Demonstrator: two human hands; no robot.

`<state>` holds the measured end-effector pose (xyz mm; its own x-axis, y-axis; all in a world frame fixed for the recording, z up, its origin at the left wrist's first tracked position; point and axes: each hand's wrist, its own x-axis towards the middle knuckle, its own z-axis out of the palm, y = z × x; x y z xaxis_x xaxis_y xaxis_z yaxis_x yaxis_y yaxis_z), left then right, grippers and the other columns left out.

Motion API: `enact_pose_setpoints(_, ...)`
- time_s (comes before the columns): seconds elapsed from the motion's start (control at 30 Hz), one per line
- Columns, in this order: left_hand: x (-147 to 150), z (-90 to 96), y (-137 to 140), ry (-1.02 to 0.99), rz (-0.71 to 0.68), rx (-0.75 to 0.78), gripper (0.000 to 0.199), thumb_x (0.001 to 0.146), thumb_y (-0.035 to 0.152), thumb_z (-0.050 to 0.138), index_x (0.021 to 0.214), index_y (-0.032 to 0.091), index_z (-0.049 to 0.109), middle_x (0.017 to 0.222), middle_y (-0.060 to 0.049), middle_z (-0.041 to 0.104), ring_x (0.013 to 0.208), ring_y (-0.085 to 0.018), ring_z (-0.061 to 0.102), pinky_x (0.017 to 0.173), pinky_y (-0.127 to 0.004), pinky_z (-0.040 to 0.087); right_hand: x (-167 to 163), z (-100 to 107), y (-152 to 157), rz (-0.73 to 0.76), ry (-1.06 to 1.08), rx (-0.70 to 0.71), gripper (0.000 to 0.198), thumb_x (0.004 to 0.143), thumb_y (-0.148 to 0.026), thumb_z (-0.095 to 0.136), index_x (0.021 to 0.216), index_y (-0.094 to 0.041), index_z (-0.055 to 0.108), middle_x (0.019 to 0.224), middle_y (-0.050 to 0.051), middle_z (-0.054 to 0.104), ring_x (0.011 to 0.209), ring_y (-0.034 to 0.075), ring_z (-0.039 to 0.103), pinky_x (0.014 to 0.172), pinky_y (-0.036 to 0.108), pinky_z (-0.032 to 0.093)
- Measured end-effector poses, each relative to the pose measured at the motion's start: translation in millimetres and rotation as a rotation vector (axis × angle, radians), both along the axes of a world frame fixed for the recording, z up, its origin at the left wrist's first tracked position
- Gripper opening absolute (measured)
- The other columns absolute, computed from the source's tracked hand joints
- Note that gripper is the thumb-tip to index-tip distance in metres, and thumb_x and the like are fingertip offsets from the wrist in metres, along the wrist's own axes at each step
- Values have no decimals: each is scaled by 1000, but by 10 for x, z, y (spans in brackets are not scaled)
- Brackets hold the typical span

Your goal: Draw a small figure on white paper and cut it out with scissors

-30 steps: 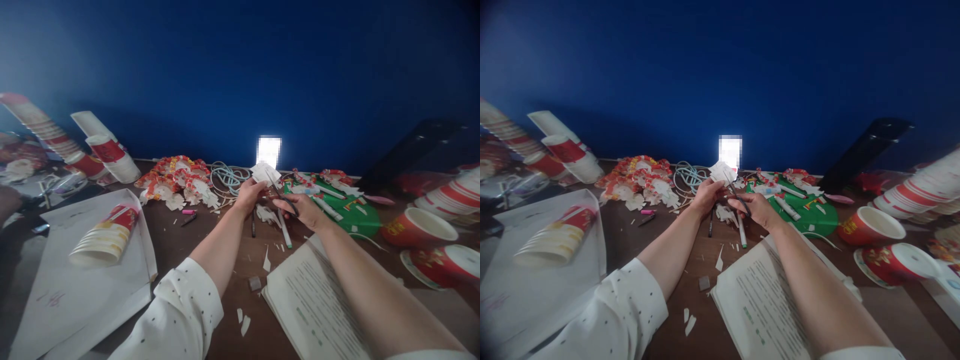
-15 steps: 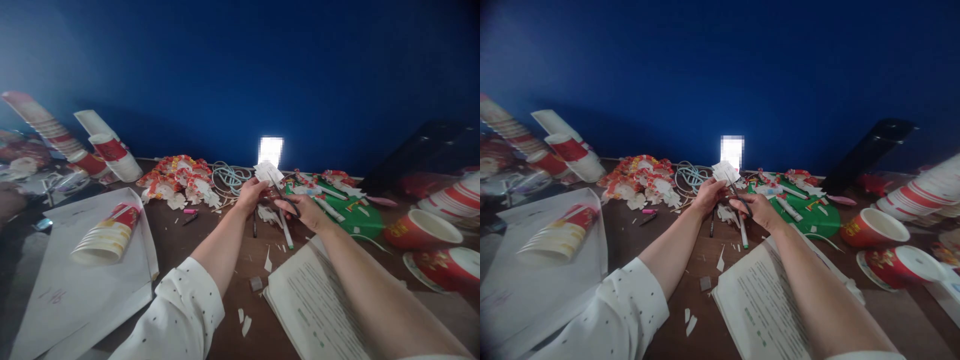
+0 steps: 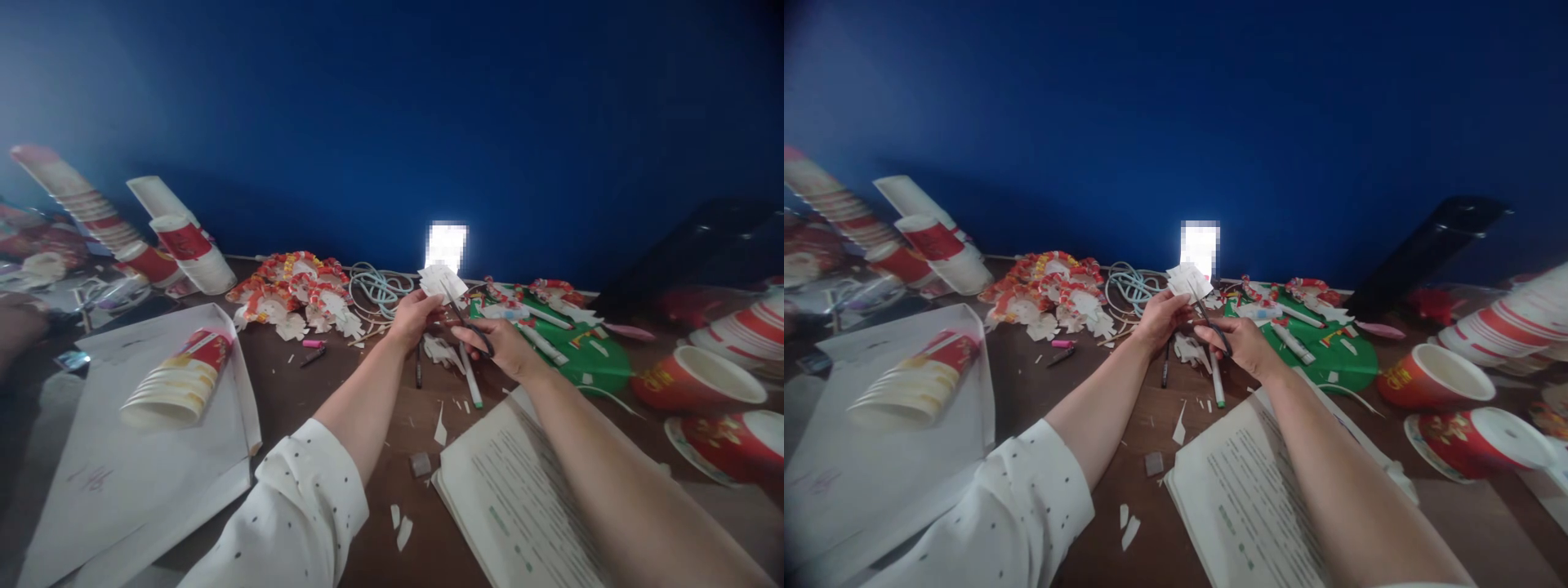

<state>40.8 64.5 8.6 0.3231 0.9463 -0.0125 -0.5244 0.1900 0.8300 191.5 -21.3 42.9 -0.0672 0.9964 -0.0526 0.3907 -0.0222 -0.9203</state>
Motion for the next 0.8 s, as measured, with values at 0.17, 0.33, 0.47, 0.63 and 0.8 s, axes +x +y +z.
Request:
enact_pose_setpoints(0.17,5,12,-4,-9,-10,-3,20,68,22,74,83,12,66,68,-2,66,59,-10,60,63,-23,48,19,-30,13,9,-20,25,40,80,-53,67,101,-21,77,57,-2,57,52,13,50,54,28,39)
enact_pose_setpoints(0.33,6,13,-1,-3,-5,-18,18,70,21,73,83,12,65,68,-2,66,59,-10,59,64,-24,48,5,-14,2,-4,-21,25,40,79,-53,67,98,-19,77,56,-2,56,51,13,50,52,28,39)
enact_pose_setpoints(0.47,8,5,5,-6,-4,-19,17,70,21,72,82,12,65,66,-2,65,58,-10,59,63,-24,49,-18,-1,-3,-8,8,13,40,77,-51,69,99,-19,77,57,-2,56,51,12,49,51,27,39)
enact_pose_setpoints(0.63,12,20,-5,-17,1,-29,16,69,20,72,81,12,64,66,-1,65,58,-10,59,62,-23,49,-47,9,-8,-35,3,8,38,78,-51,68,95,-19,78,56,-2,57,50,12,50,51,27,39)
enact_pose_setpoints(0.8,16,15,-3,-17,2,-32,14,70,19,71,80,13,64,65,-1,64,57,-9,59,63,-24,49,-56,2,-12,-38,3,8,39,78,-52,68,97,-20,78,56,-2,57,50,13,49,52,28,40)
